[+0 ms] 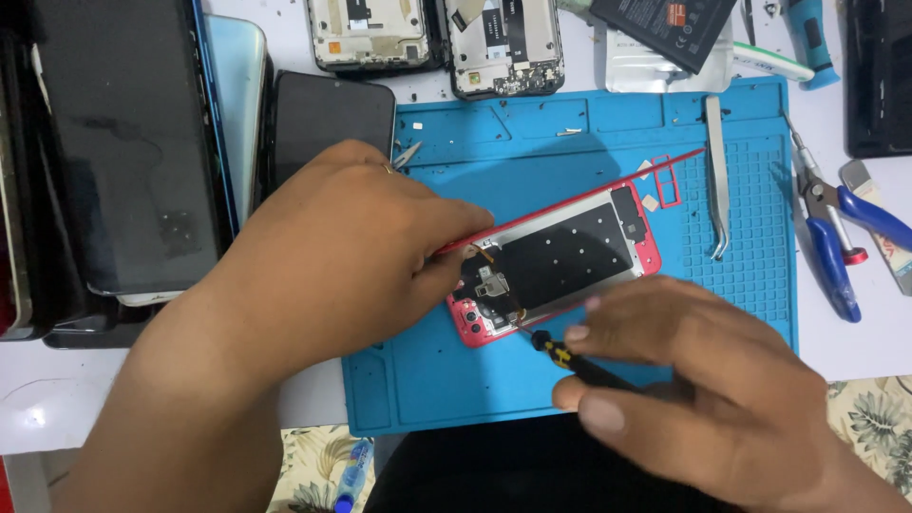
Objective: Reassembling a red smartphone by attaching the back cover, screwing in internal components, and inserting the SIM tray.
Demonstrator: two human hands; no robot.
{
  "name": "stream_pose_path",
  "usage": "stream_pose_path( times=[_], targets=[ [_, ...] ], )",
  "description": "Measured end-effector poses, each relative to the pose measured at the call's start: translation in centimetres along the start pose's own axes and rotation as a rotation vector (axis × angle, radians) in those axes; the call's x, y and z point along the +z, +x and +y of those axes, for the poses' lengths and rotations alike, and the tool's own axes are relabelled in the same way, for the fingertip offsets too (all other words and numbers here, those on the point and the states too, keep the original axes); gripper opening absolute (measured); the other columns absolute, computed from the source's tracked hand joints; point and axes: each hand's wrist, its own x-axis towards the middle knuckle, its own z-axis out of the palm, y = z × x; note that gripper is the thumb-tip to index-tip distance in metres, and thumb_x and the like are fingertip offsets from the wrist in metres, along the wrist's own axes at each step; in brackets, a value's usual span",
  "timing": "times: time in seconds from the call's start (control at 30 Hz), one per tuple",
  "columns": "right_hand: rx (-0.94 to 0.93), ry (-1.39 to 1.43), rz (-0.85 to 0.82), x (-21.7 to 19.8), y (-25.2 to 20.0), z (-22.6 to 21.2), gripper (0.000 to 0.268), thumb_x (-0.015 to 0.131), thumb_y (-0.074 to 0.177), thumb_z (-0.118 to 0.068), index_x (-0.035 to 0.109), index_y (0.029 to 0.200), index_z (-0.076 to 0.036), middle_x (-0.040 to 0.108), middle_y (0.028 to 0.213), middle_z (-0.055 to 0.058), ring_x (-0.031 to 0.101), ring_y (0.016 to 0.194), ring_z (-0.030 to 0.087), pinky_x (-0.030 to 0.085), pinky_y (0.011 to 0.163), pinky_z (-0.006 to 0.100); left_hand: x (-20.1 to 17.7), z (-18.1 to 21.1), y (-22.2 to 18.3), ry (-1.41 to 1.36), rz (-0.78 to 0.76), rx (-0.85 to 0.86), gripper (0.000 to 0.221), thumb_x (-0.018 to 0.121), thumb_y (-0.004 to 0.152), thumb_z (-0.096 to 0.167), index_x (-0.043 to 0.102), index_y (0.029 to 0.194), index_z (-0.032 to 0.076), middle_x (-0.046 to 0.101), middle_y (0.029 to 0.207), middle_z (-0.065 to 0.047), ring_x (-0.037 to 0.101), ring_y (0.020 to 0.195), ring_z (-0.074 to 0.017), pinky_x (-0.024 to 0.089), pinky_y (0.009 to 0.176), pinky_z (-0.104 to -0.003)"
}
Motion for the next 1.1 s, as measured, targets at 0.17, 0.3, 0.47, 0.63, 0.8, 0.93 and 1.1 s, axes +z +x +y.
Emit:
stream_pose_path(
  times=[0.17, 0.3, 0.47, 0.63, 0.8, 0.93, 1.1],
  targets=[
    [-0.349, -0.007, -0.05, -0.2, 0.3, 0.6, 0.037, 0.058, 0.102, -0.004, 0.041, 0.132, -0.016, 0.07, 0.135, 0.027, 0.08, 0.127, 0.041, 0.067, 0.11, 0.049, -0.1, 0.0, 0.0, -0.008, -0.018, -0.015, 0.02, 0.057, 0.098, 0.025, 0.07, 0.083, 0.021, 0.068, 0.056, 0.002, 0.056, 0.05, -0.0338, 0.044, 0.082, -0.046],
    [-0.41, -0.072, 0.029, 0.2, -0.2, 1.4, 0.047, 0.082, 0.089, -0.005, 0.051, 0.121, -0.016, 0.07, 0.111, 0.024, 0.08, 0.1, 0.031, 0.072, 0.108, 0.057, -0.1, 0.0, 0.0, -0.002, -0.009, 0.008, 0.02, 0.057, 0.099, 0.024, 0.075, 0.093, 0.02, 0.071, 0.058, 0.001, 0.058, 0.05, -0.0324, 0.045, 0.081, -0.047],
    [-0.268, 0.074, 0.233, 1.1, -1.3, 4.1, 0.017, 0.059, 0.101, -0.013, 0.056, 0.115, -0.006, 0.072, 0.113, 0.022, 0.082, 0.107, 0.034, 0.071, 0.107, 0.048, 0.4, -0.4, -0.3, 0.094, 0.025, 0.069, 0.02, 0.058, 0.101, 0.027, 0.075, 0.094, 0.02, 0.07, 0.058, 0.0, 0.058, 0.051, -0.0358, 0.045, 0.079, -0.049],
    [0.034, 0.069, 0.752, -3.5, -7.4, 16.8, 0.064, 0.036, 0.118, -0.059, 0.047, 0.121, 0.003, 0.051, 0.123, 0.021, 0.065, 0.128, 0.039, 0.059, 0.125, 0.047, 0.4, -0.4, -0.2, 0.23, 0.021, 0.229, 0.013, 0.063, 0.095, 0.021, 0.073, 0.1, 0.014, 0.072, 0.068, 0.0, 0.063, 0.055, -0.0288, 0.047, 0.078, -0.046],
    [0.011, 0.34, 0.791, -5.9, -8.6, 21.6, 0.062, 0.055, 0.108, -0.074, 0.05, 0.143, -0.024, 0.048, 0.138, 0.0, 0.049, 0.133, 0.009, 0.047, 0.136, 0.036, 0.5, -0.2, -0.3, 0.293, 0.033, 0.203, 0.012, 0.061, 0.098, 0.024, 0.072, 0.096, 0.019, 0.071, 0.065, 0.001, 0.062, 0.054, -0.0292, 0.046, 0.085, -0.044],
    [0.046, 0.359, 0.847, -5.3, -7.3, 20.8, 0.05, 0.054, 0.111, -0.066, 0.055, 0.134, -0.021, 0.051, 0.122, 0.005, 0.057, 0.12, 0.021, 0.055, 0.127, 0.039, 0.5, -0.1, -0.3, 0.296, 0.048, 0.227, 0.01, 0.064, 0.096, 0.024, 0.071, 0.099, 0.017, 0.07, 0.065, 0.0, 0.061, 0.054, -0.028, 0.047, 0.085, -0.043],
    [0.096, 0.338, 0.882, -4.1, -4.0, 15.5, 0.029, 0.05, 0.121, -0.046, 0.05, 0.122, -0.016, 0.05, 0.111, 0.001, 0.056, 0.1, 0.013, 0.06, 0.109, 0.035, 0.6, 0.2, -0.4, 0.346, -0.003, 0.255, 0.029, 0.067, 0.092, 0.042, 0.069, 0.103, 0.015, 0.074, 0.077, 0.001, 0.069, 0.064, -0.0234, 0.047, 0.089, -0.043]
  ],
)
